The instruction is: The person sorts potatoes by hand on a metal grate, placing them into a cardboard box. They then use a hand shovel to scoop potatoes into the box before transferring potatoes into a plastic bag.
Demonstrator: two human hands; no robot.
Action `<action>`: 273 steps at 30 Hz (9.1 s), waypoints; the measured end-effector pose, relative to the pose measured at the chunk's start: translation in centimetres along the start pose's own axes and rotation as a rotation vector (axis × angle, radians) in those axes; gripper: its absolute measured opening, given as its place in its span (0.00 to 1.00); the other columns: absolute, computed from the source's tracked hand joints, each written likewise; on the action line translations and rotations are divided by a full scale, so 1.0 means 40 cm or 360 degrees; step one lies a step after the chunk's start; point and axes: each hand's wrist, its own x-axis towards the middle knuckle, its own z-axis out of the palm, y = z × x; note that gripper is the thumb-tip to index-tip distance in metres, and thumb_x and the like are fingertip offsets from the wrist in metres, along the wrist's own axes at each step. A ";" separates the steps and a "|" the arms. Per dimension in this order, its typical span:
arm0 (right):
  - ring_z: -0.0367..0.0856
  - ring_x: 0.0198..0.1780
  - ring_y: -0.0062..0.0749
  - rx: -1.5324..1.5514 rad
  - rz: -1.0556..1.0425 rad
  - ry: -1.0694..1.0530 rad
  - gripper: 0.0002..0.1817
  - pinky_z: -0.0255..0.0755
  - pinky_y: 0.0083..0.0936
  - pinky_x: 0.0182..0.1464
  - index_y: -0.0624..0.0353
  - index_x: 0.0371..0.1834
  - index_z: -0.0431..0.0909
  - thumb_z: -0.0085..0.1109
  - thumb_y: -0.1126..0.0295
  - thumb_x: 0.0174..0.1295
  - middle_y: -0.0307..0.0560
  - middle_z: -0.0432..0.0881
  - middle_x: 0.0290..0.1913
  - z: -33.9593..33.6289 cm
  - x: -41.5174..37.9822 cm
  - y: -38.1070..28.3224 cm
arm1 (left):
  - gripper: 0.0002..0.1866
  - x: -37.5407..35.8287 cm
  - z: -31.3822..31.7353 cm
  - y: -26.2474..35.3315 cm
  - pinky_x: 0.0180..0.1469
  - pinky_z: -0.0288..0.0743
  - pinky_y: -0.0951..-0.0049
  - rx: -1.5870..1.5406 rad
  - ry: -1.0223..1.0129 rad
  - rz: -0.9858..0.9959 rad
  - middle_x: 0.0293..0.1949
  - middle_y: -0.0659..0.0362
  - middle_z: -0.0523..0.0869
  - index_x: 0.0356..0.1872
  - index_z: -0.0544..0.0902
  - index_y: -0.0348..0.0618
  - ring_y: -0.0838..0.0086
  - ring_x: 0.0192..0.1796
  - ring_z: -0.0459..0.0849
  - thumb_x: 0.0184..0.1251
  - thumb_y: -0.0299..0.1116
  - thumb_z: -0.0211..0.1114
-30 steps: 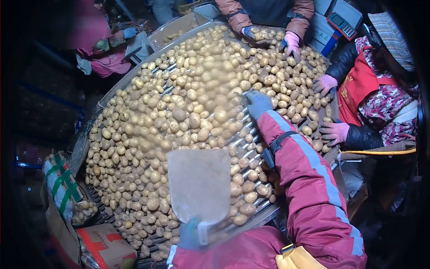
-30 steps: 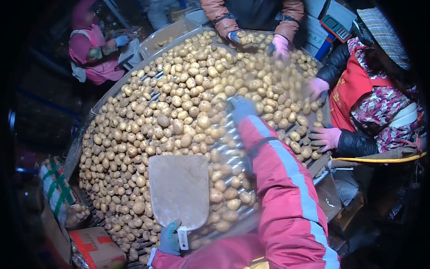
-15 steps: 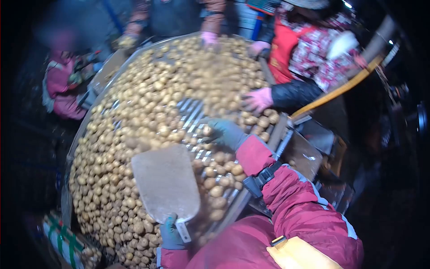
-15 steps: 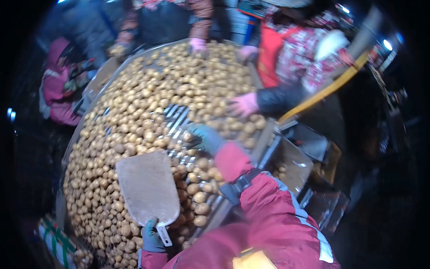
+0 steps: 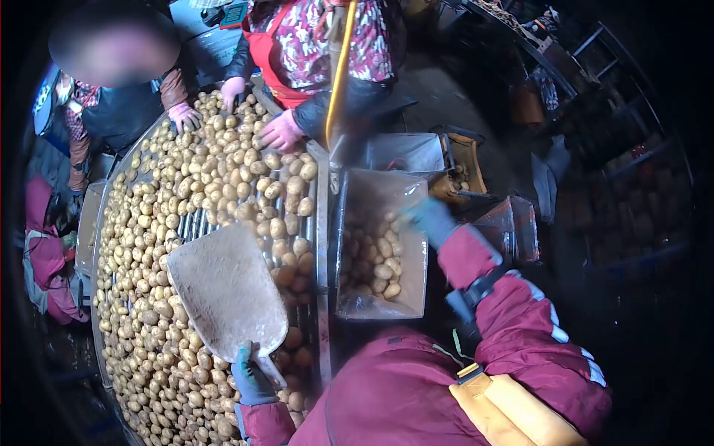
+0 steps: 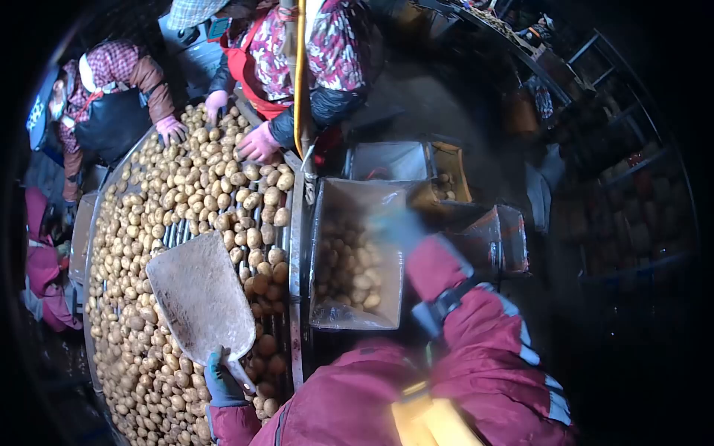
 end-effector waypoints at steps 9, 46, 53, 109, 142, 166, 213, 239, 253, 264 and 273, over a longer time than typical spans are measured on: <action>0.87 0.35 0.36 0.0167 0.0415 0.0668 0.21 0.82 0.35 0.39 0.55 0.62 0.75 0.56 0.57 0.72 0.51 0.86 0.53 -0.013 -0.037 -0.036 | 0.15 0.009 -0.002 -0.033 0.43 0.79 0.69 -0.0221 0.0044 0.0085 0.40 0.57 0.85 0.47 0.82 0.35 0.69 0.39 0.84 0.65 0.36 0.67; 0.88 0.42 0.44 -0.1600 -0.0736 -0.0587 0.18 0.80 0.36 0.46 0.55 0.52 0.85 0.54 0.65 0.62 0.54 0.88 0.42 0.927 0.690 0.193 | 0.07 -0.087 -0.161 -0.021 0.41 0.80 0.72 -0.0729 0.0893 0.0054 0.36 0.60 0.84 0.40 0.84 0.37 0.74 0.37 0.84 0.69 0.31 0.65; 0.86 0.48 0.46 -0.1762 -0.0396 -0.0814 0.18 0.78 0.40 0.52 0.50 0.51 0.86 0.54 0.58 0.64 0.53 0.87 0.46 0.948 0.626 0.153 | 0.08 -0.073 -0.132 0.002 0.40 0.79 0.73 -0.0767 0.0966 0.0006 0.36 0.60 0.84 0.39 0.84 0.38 0.74 0.36 0.84 0.69 0.32 0.65; 0.69 0.20 0.19 0.0661 0.1161 -0.0887 0.14 0.65 0.17 0.21 0.65 0.48 0.80 0.62 0.65 0.68 0.38 0.77 0.28 1.063 0.470 0.046 | 0.11 -0.094 -0.173 -0.048 0.39 0.84 0.72 -0.0469 0.0782 -0.0038 0.38 0.57 0.86 0.43 0.85 0.36 0.71 0.36 0.87 0.71 0.34 0.63; 0.80 0.50 0.54 -0.1422 -0.1269 -0.1225 0.16 0.74 0.41 0.56 0.58 0.46 0.81 0.63 0.66 0.54 0.56 0.81 0.44 1.275 0.345 0.148 | 0.15 -0.187 -0.307 -0.087 0.40 0.87 0.67 -0.0846 0.1169 0.0007 0.41 0.52 0.87 0.50 0.81 0.32 0.65 0.38 0.89 0.68 0.32 0.64; 0.85 0.52 0.47 -0.2500 -0.1028 -0.1125 0.12 0.77 0.41 0.55 0.51 0.44 0.86 0.60 0.63 0.59 0.52 0.87 0.47 1.471 0.522 0.214 | 0.18 -0.233 -0.252 -0.101 0.43 0.88 0.67 -0.0929 0.1218 -0.0073 0.47 0.52 0.86 0.55 0.79 0.33 0.64 0.42 0.89 0.68 0.31 0.64; 0.79 0.58 0.48 -0.1740 -0.1582 -0.1263 0.28 0.70 0.41 0.64 0.54 0.53 0.81 0.74 0.58 0.48 0.49 0.82 0.54 1.068 0.328 0.128 | 0.16 -0.227 -0.295 -0.157 0.36 0.87 0.70 -0.0881 0.1107 0.0100 0.41 0.52 0.88 0.49 0.82 0.29 0.67 0.35 0.89 0.69 0.33 0.65; 0.83 0.55 0.51 -0.1991 -0.1208 -0.1390 0.24 0.75 0.40 0.59 0.54 0.52 0.83 0.61 0.51 0.59 0.56 0.85 0.52 1.142 0.256 0.302 | 0.15 -0.182 -0.254 -0.128 0.36 0.85 0.69 -0.0840 0.0989 -0.0008 0.38 0.53 0.88 0.47 0.83 0.32 0.68 0.34 0.88 0.70 0.35 0.65; 0.82 0.37 0.27 -0.0849 0.0801 -0.1430 0.10 0.76 0.29 0.39 0.59 0.41 0.86 0.66 0.66 0.60 0.44 0.85 0.38 1.093 0.326 0.123 | 0.13 -0.169 -0.236 -0.109 0.35 0.84 0.73 -0.0849 0.0990 0.0077 0.38 0.55 0.88 0.47 0.84 0.31 0.71 0.33 0.87 0.70 0.32 0.65; 0.83 0.34 0.24 -0.0272 0.0963 -0.1537 0.16 0.76 0.23 0.37 0.57 0.51 0.84 0.62 0.60 0.67 0.40 0.86 0.38 1.156 0.217 -0.006 | 0.14 -0.169 -0.216 -0.089 0.45 0.86 0.65 -0.0815 0.0950 0.0050 0.44 0.54 0.87 0.51 0.82 0.35 0.66 0.43 0.88 0.70 0.33 0.64; 0.86 0.35 0.26 -0.0693 0.0220 -0.1425 0.18 0.79 0.25 0.35 0.56 0.58 0.81 0.58 0.60 0.70 0.46 0.87 0.42 1.218 0.202 0.073 | 0.18 -0.171 -0.263 -0.119 0.42 0.87 0.64 -0.0912 0.1021 0.0090 0.47 0.53 0.87 0.57 0.78 0.35 0.64 0.43 0.89 0.68 0.30 0.64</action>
